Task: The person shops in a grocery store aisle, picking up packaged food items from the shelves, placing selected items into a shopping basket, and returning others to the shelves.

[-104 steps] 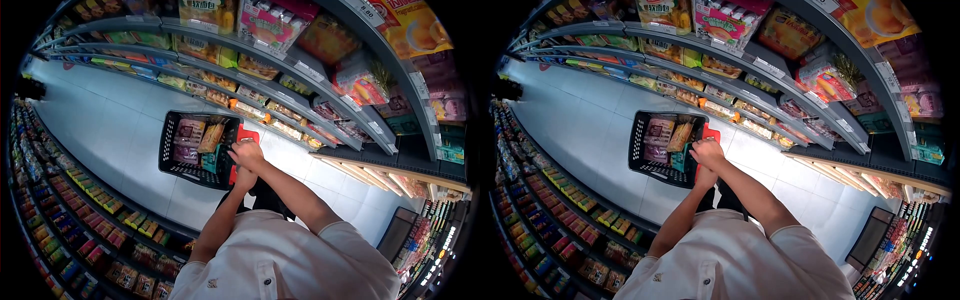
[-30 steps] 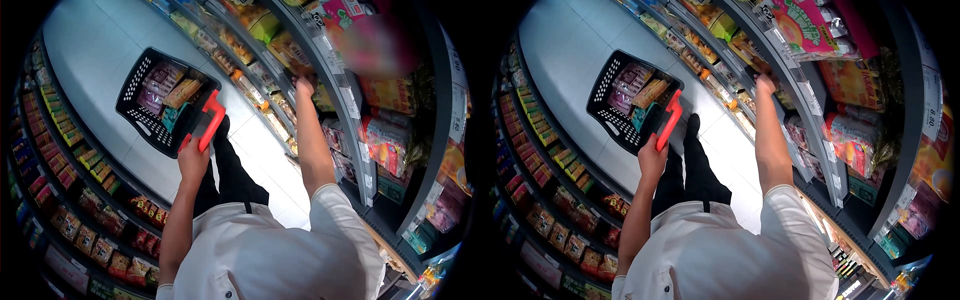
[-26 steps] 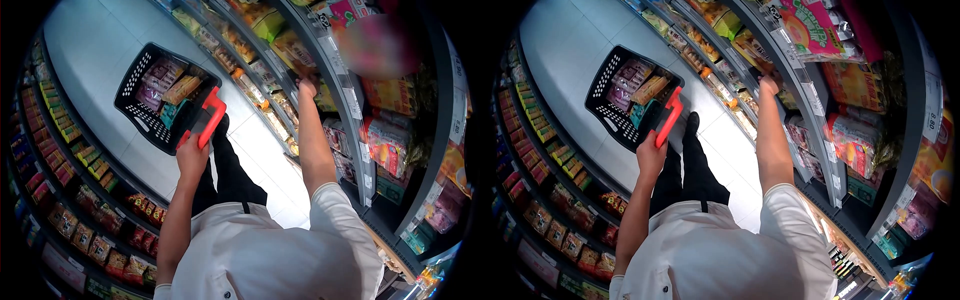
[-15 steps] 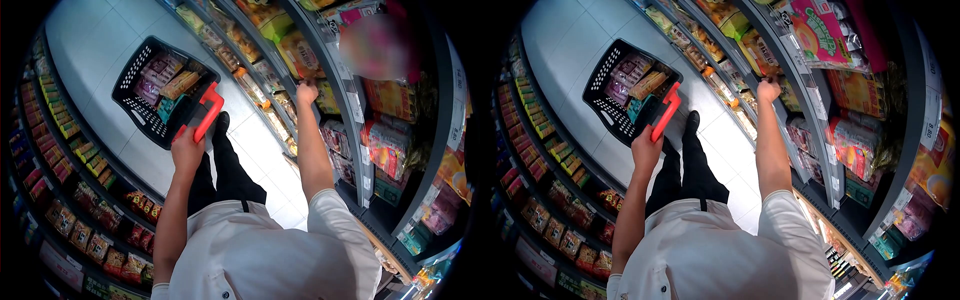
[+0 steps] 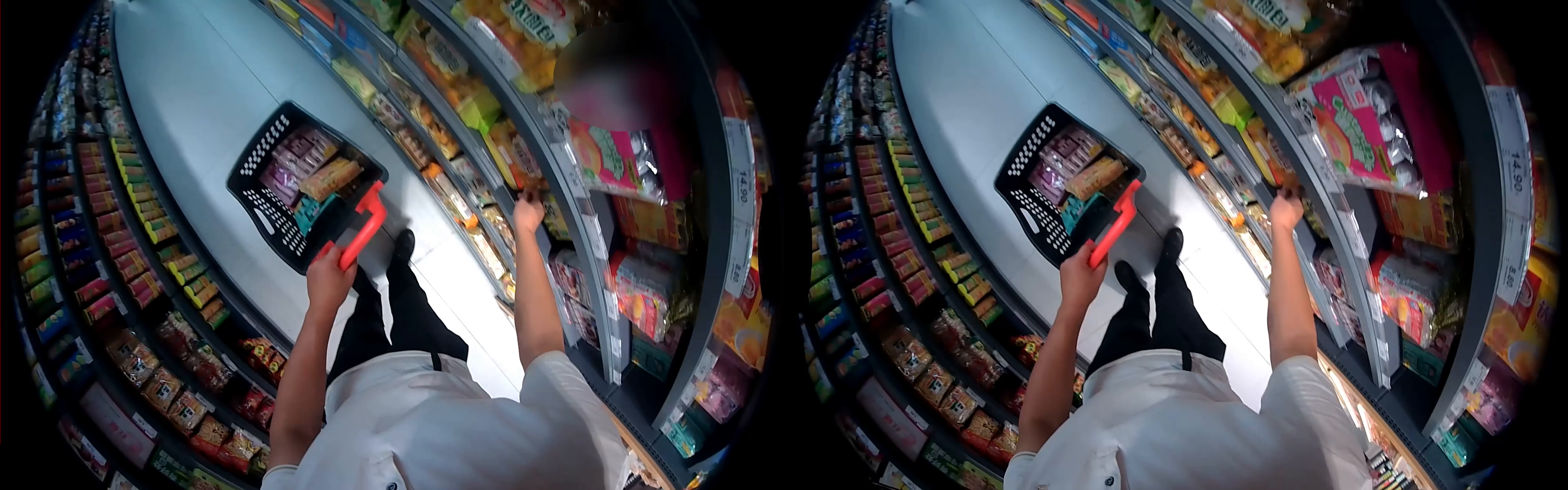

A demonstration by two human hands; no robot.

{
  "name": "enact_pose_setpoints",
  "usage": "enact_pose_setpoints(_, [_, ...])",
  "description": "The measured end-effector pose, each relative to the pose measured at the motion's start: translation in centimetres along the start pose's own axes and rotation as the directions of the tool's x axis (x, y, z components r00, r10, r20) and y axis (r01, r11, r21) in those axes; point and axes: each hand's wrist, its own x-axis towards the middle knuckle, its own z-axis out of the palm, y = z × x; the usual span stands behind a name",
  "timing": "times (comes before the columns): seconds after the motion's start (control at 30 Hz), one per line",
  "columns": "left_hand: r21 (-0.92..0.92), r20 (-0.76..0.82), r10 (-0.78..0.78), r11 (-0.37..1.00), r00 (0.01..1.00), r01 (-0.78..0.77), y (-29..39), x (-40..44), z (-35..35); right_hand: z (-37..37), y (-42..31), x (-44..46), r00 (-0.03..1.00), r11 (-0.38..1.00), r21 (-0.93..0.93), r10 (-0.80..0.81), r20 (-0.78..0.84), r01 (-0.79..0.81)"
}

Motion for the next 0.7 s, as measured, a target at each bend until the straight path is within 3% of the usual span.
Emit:
enact_pose_setpoints(0.07, [0.009, -0.013, -0.018, 1.000, 1.000, 0.018, -0.2, 0.8, -0.7, -0.8, -0.3, -1.1, 0.998, 0.998, -0.020, -0.052, -0.030, 0.051])
enact_pose_setpoints(0.13, [0.035, -0.002, -0.021, 0.999, 1.000, 0.021, -0.6, 1.6, -1.1, -2.1, -1.4, -3.7, 0.981, 0.981, 0.112, -0.143, -0.133, 0.158])
enact_pose_setpoints(0.2, [0.054, -0.004, -0.025, 0.998, 1.000, 0.026, -0.8, 2.6, -1.8, -1.0, 0.8, -5.3, 0.987, 0.938, 0.323, -0.088, -0.137, 0.129])
enact_pose_setpoints(0.27, [0.067, -0.012, -0.035, 0.997, 0.999, 0.036, -1.1, 3.3, -2.6, -3.2, -3.4, -9.3, 0.937, 0.942, 0.068, -0.317, -0.149, 0.330])
enact_pose_setpoints(0.33, [0.057, -0.009, -0.048, 0.997, 0.999, 0.049, -1.5, 4.1, -2.8, -2.8, -5.7, -11.3, 0.883, 0.889, 0.031, -0.449, -0.137, 0.457])
enact_pose_setpoints(0.4, [0.057, -0.011, -0.042, 0.997, 0.999, 0.042, -1.7, 4.9, -3.5, -1.0, -8.9, -12.7, 0.915, 0.871, 0.336, -0.399, 0.056, 0.359])
enact_pose_setpoints(0.43, [0.071, -0.007, -0.041, 0.997, 0.999, 0.042, -2.0, 5.3, -3.7, -0.6, -11.9, -13.6, 0.880, 0.855, 0.358, -0.450, 0.152, 0.375])
enact_pose_setpoints(0.53, [0.092, 0.007, -0.041, 0.995, 0.999, 0.041, -2.7, 6.9, -4.4, 1.1, -21.2, -16.8, 0.692, 0.673, 0.469, -0.703, 0.165, 0.572])
enact_pose_setpoints(0.63, [0.088, 0.021, -0.067, 0.994, 0.998, 0.065, -3.3, 8.4, -5.2, 3.4, -29.7, -19.7, 0.594, 0.558, 0.571, -0.791, 0.147, 0.603])
enact_pose_setpoints(0.7, [0.071, -0.001, -0.045, 0.997, 0.999, 0.045, -4.2, 9.5, -5.6, 6.2, -33.0, -21.9, 0.510, 0.580, 0.542, -0.809, 0.293, 0.609])
